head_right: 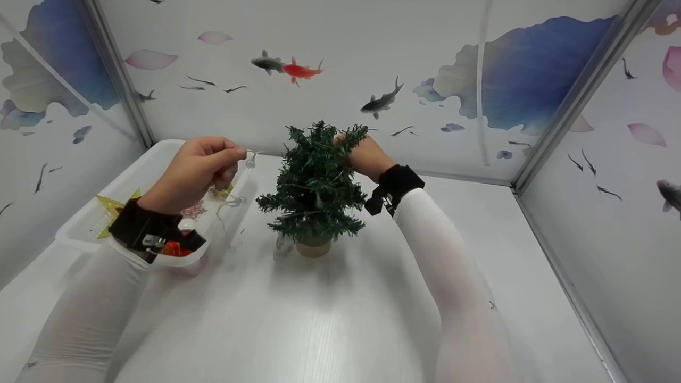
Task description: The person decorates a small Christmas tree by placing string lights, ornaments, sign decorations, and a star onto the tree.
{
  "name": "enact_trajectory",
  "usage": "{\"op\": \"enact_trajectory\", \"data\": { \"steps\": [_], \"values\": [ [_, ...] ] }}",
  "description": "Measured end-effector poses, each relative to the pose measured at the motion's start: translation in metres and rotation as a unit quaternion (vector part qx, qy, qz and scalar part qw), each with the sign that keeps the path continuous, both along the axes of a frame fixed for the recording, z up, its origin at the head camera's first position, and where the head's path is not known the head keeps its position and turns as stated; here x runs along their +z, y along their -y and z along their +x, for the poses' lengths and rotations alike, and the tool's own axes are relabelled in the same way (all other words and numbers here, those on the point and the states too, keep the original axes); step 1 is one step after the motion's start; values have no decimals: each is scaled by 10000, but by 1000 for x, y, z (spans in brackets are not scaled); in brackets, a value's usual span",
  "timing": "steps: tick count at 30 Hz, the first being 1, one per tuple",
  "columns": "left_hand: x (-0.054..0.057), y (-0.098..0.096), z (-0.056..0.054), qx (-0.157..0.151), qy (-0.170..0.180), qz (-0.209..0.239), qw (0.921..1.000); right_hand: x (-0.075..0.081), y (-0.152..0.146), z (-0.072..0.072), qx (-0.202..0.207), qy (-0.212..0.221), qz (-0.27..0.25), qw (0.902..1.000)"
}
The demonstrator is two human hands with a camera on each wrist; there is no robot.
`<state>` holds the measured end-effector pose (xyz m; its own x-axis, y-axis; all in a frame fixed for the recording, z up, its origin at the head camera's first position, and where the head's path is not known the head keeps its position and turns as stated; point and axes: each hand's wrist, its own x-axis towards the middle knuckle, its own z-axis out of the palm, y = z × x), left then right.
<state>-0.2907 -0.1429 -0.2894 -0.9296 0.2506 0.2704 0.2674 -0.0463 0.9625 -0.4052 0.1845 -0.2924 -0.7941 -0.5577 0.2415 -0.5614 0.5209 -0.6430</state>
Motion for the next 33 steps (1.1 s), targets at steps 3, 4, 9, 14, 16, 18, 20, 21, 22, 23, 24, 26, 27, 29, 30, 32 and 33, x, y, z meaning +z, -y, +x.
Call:
{"op": "enact_trajectory", "data": {
  "steps": [3,4,9,14,16,18,20,21,22,23,24,26,27,29,30,32,33],
  "values": [
    [1,-1,7,-112,181,194,9996,-6,-7,-6,-303,-463,555,9969],
    [2,0,9,-142,189,201,9995,-7,-9,-7,-419,-256,414,9979],
    [-1,1,21,-441,140,311,9984,-13,-21,-7,-440,1430,-1864,9710],
    [-5,0,33,-663,116,609,9959,-24,-45,9,-193,1712,-3171,9326],
    [-5,-1,37,-721,111,699,9949,-28,-51,18,-281,1470,-3376,9293],
    [-4,-2,42,-793,134,751,9939,-32,-55,30,-432,1141,-3515,9282],
    [-3,-5,44,-905,150,747,9930,-34,-56,42,-592,738,-3717,9235],
    [-3,-6,46,-956,168,727,9926,-35,-55,49,-643,525,-3813,9207],
    [-4,-7,47,-1004,196,692,9923,-36,-54,56,-667,313,-3905,9176],
    [-4,-8,48,-1035,219,649,9923,-37,-52,64,-677,70,-3953,9160],
    [-5,-8,48,-1063,238,607,9922,-37,-49,72,-644,-162,-3992,9144],
    [-6,-10,49,-1067,272,502,9927,-38,-43,88,-495,-566,-4010,9130],
    [-6,-10,50,-1063,293,458,9929,-39,-39,96,-393,-729,-3985,9134],
    [-7,-11,50,-1037,326,388,9933,-39,-29,112,-165,-1016,-3820,9184],
    [-8,-11,51,-1032,338,361,9934,-39,-23,120,18,-1102,-3709,9221],
    [-9,-11,52,-1022,353,312,9936,-37,-10,136,412,-1296,-3371,9316],
    [-9,-11,52,-1027,347,288,9937,-36,-3,143,637,-1400,-3177,9356]
  ]
}}
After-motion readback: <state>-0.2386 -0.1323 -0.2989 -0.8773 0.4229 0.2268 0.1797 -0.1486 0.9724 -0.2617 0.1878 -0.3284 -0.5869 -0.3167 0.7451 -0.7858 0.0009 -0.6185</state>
